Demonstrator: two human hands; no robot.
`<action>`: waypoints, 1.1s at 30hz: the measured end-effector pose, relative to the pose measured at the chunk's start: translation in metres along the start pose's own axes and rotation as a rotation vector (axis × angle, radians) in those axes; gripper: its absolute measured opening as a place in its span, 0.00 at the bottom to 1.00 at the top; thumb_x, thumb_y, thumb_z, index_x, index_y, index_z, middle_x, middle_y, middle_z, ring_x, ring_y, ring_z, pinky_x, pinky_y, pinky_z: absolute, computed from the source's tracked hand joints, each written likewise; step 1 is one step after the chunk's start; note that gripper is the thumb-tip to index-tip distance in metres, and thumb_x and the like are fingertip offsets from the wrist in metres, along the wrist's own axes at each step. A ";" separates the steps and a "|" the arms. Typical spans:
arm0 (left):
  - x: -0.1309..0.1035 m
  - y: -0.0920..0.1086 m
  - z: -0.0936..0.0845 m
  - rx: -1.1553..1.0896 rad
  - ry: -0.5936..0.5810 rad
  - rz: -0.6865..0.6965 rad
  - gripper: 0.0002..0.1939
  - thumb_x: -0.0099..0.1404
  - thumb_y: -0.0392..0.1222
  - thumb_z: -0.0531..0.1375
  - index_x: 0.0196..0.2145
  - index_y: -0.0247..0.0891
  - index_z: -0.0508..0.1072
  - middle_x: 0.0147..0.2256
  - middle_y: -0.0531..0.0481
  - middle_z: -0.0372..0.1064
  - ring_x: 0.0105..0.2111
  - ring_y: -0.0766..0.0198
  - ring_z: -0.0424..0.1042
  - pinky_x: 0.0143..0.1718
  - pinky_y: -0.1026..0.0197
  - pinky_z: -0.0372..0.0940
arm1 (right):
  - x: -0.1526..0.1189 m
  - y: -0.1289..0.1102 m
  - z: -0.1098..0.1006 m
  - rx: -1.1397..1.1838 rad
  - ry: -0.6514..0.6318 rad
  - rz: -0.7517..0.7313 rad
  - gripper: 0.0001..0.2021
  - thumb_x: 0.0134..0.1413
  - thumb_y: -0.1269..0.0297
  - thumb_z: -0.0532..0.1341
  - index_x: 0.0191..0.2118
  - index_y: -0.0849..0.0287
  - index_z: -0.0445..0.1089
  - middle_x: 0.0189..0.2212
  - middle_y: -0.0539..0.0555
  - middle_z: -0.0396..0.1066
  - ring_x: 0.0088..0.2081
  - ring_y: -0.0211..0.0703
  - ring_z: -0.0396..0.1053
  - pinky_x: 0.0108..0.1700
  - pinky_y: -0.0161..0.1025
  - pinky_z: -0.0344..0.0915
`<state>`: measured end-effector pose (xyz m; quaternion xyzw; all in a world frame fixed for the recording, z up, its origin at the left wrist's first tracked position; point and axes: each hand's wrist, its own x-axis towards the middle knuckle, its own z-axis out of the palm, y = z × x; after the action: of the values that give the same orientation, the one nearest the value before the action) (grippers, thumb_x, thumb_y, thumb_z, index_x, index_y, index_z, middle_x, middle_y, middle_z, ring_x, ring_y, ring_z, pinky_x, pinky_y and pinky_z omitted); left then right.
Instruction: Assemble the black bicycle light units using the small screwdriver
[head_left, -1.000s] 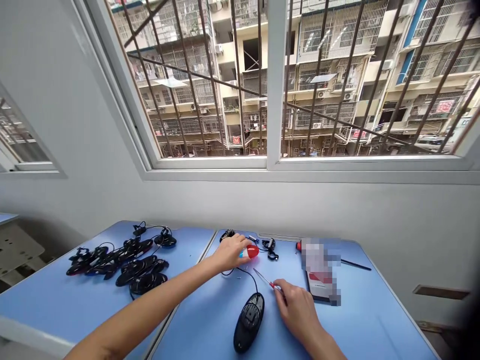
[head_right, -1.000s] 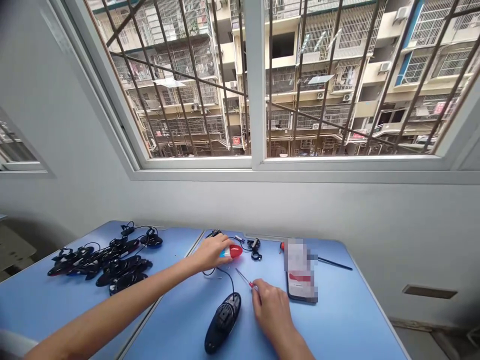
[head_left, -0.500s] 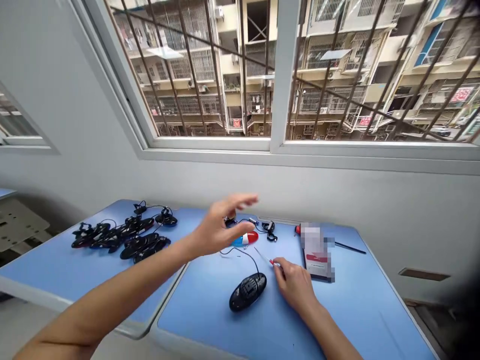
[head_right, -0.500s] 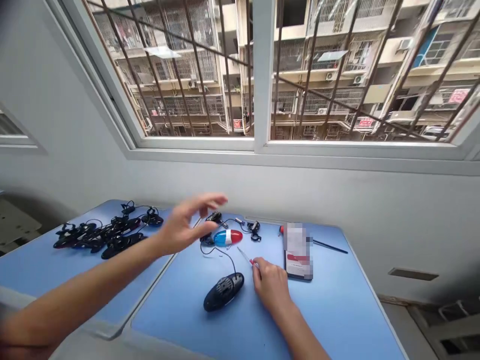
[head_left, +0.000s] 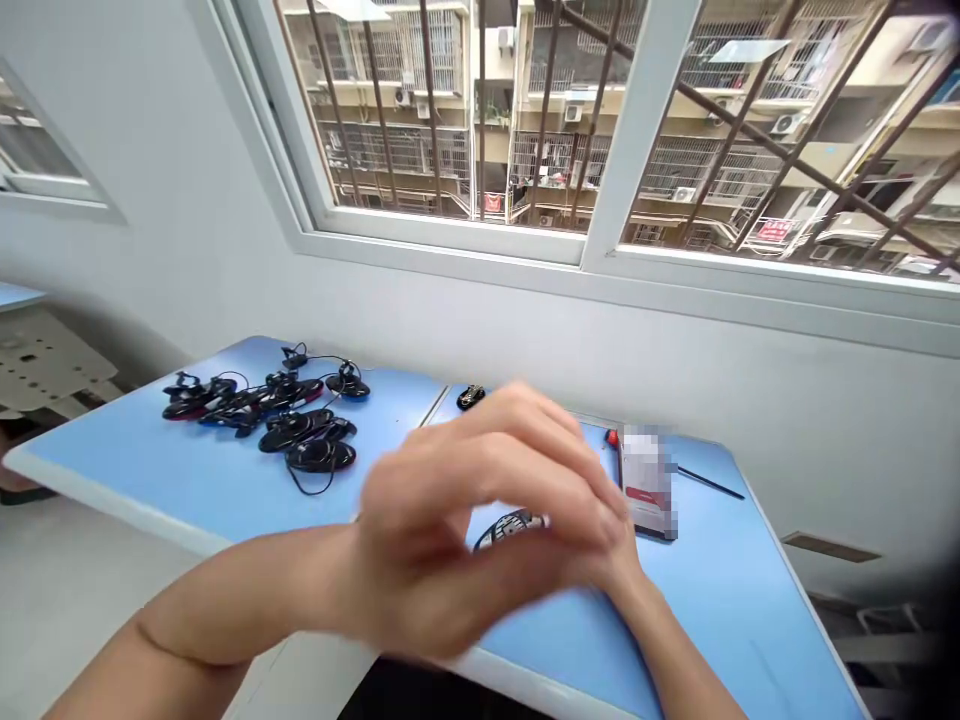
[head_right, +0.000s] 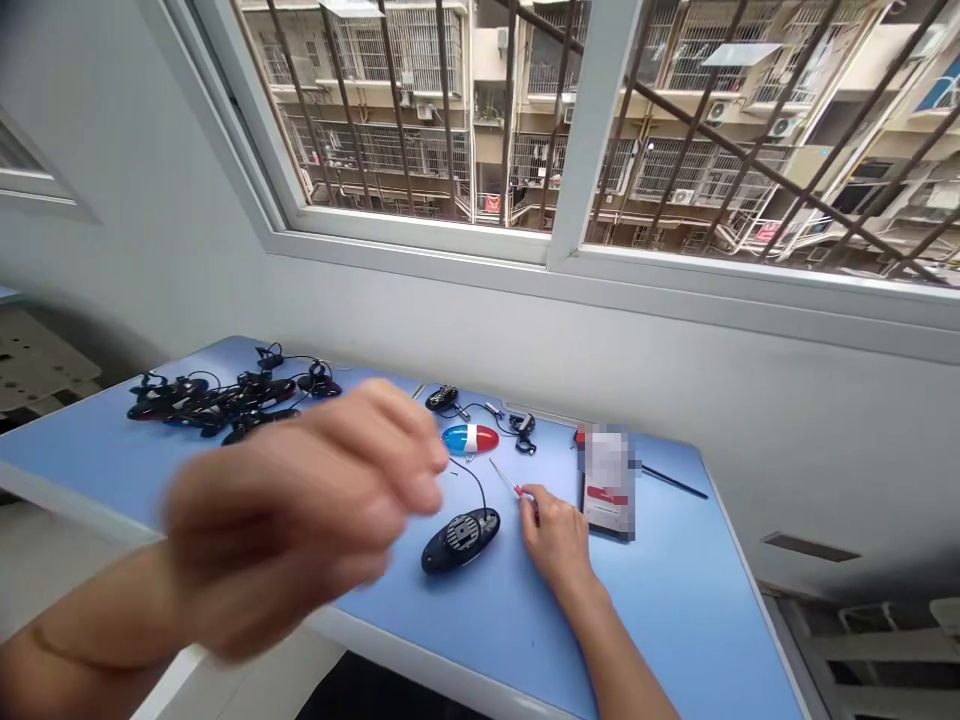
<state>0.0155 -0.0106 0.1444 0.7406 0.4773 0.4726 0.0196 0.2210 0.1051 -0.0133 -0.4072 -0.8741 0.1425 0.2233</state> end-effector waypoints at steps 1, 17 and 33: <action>0.006 -0.006 0.010 0.025 -0.034 0.010 0.09 0.67 0.48 0.61 0.40 0.41 0.76 0.34 0.48 0.75 0.36 0.60 0.73 0.36 0.61 0.67 | 0.000 -0.001 0.000 -0.010 -0.002 0.016 0.15 0.63 0.63 0.51 0.46 0.52 0.74 0.31 0.55 0.78 0.32 0.48 0.75 0.31 0.37 0.59; 0.049 -0.113 0.140 0.558 -0.825 -0.146 0.09 0.58 0.35 0.65 0.38 0.34 0.74 0.36 0.37 0.76 0.38 0.49 0.76 0.39 0.55 0.66 | -0.002 -0.008 -0.006 -0.060 -0.069 0.054 0.15 0.64 0.62 0.50 0.46 0.54 0.73 0.30 0.52 0.78 0.33 0.44 0.75 0.31 0.34 0.55; -0.026 -0.045 0.005 -0.614 -0.333 -0.697 0.14 0.66 0.47 0.56 0.45 0.35 0.67 0.45 0.41 0.70 0.27 0.67 0.71 0.20 0.69 0.58 | 0.000 -0.002 -0.023 0.672 0.278 0.250 0.18 0.53 0.47 0.61 0.34 0.59 0.74 0.21 0.50 0.68 0.21 0.37 0.59 0.25 0.36 0.56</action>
<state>-0.0144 -0.0027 0.1023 0.5623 0.5259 0.4318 0.4698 0.2308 0.1056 0.0074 -0.4304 -0.6835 0.3904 0.4417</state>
